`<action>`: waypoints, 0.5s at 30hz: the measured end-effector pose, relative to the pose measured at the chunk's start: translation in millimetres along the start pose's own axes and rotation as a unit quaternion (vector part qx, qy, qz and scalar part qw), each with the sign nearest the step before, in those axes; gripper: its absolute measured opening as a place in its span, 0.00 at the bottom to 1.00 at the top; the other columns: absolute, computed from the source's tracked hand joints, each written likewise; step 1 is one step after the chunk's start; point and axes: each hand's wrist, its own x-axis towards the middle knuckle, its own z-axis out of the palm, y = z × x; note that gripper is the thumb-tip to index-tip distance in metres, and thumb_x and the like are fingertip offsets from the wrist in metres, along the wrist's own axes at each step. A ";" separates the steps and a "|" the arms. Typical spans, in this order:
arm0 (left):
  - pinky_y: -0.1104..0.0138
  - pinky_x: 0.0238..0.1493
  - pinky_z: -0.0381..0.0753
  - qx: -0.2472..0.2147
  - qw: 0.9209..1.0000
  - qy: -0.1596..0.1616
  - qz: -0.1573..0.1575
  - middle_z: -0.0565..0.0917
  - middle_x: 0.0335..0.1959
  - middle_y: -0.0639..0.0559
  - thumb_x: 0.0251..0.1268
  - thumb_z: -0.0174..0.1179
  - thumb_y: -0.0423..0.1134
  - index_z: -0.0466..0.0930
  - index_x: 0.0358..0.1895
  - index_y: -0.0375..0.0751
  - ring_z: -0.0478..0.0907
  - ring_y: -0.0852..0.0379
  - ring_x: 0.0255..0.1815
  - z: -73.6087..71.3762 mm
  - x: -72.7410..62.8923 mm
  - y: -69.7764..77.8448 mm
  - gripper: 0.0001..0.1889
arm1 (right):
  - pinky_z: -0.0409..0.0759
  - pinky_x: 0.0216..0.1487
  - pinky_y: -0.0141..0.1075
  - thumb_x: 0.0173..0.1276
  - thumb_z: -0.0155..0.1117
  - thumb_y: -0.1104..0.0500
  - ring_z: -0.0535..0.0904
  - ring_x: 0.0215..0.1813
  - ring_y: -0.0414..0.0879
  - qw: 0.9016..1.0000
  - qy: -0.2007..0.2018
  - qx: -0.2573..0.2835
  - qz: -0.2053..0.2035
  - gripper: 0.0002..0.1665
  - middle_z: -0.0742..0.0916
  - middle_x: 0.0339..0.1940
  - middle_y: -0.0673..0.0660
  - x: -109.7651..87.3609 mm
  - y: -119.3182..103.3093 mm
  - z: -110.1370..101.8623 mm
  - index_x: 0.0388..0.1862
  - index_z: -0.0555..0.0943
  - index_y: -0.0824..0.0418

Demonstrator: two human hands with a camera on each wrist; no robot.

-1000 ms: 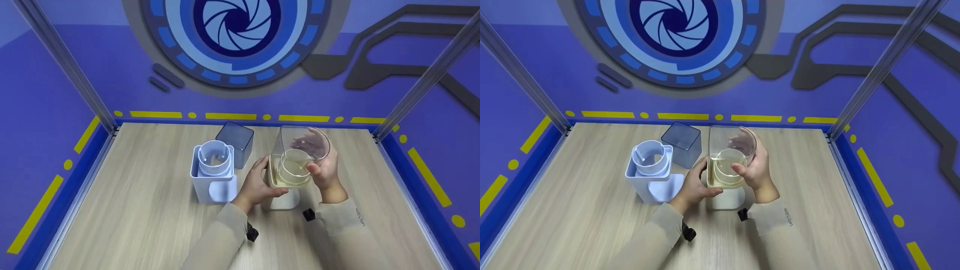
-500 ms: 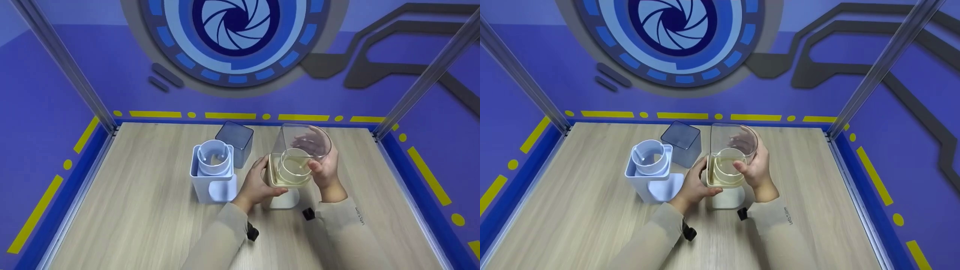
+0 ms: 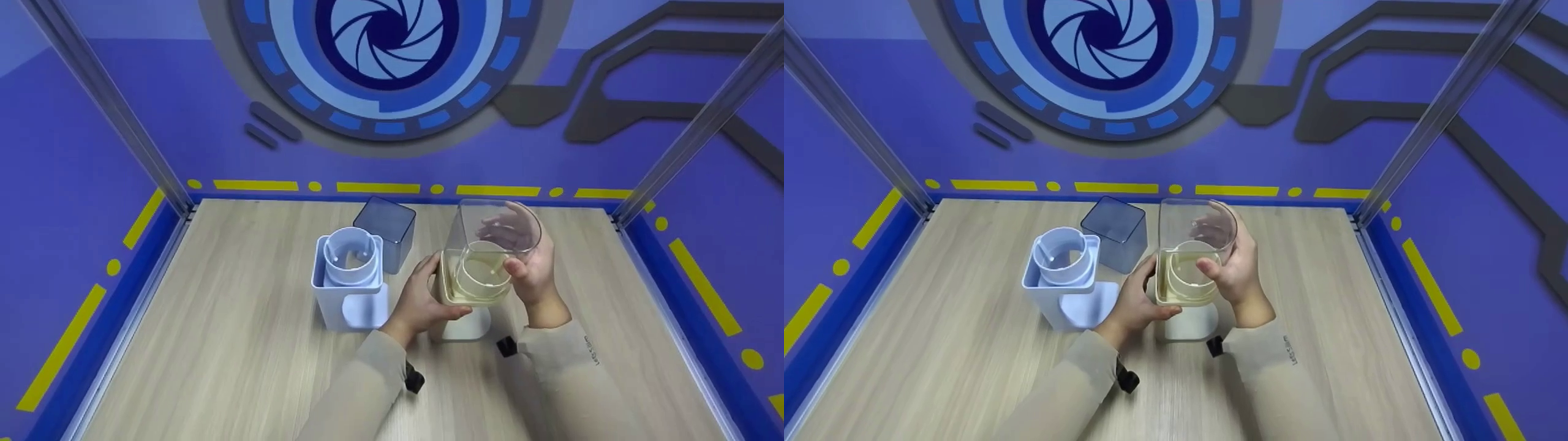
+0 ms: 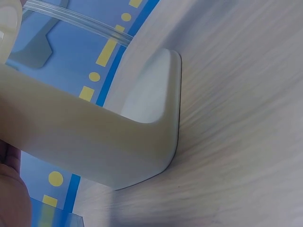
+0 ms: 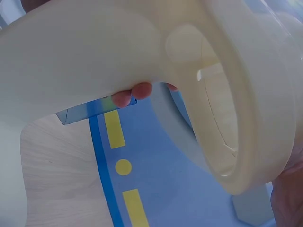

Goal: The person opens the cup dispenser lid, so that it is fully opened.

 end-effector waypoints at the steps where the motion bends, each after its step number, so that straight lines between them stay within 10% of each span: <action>1: 0.45 0.92 0.65 -0.001 1.000 0.000 0.000 0.81 0.79 0.43 0.34 0.92 0.47 0.70 0.85 0.36 0.75 0.45 0.82 0.2 -0.1 0.0 0.65 | 0.95 0.62 0.44 0.58 0.90 0.36 0.95 0.56 0.55 1.000 0.002 0.001 -0.001 0.58 0.93 0.56 0.66 -0.5 0.0 -0.2 0.79 0.77 0.64; 15: 0.46 0.92 0.65 -0.009 1.000 -0.003 -0.004 0.81 0.78 0.45 0.34 0.91 0.49 0.70 0.86 0.37 0.76 0.48 0.80 -0.4 1.2 0.6 0.66 | 0.95 0.63 0.45 0.55 0.92 0.36 0.95 0.56 0.57 1.000 0.005 0.023 -0.015 0.61 0.93 0.57 0.66 2.3 -6.7 1.1 0.79 0.76 0.66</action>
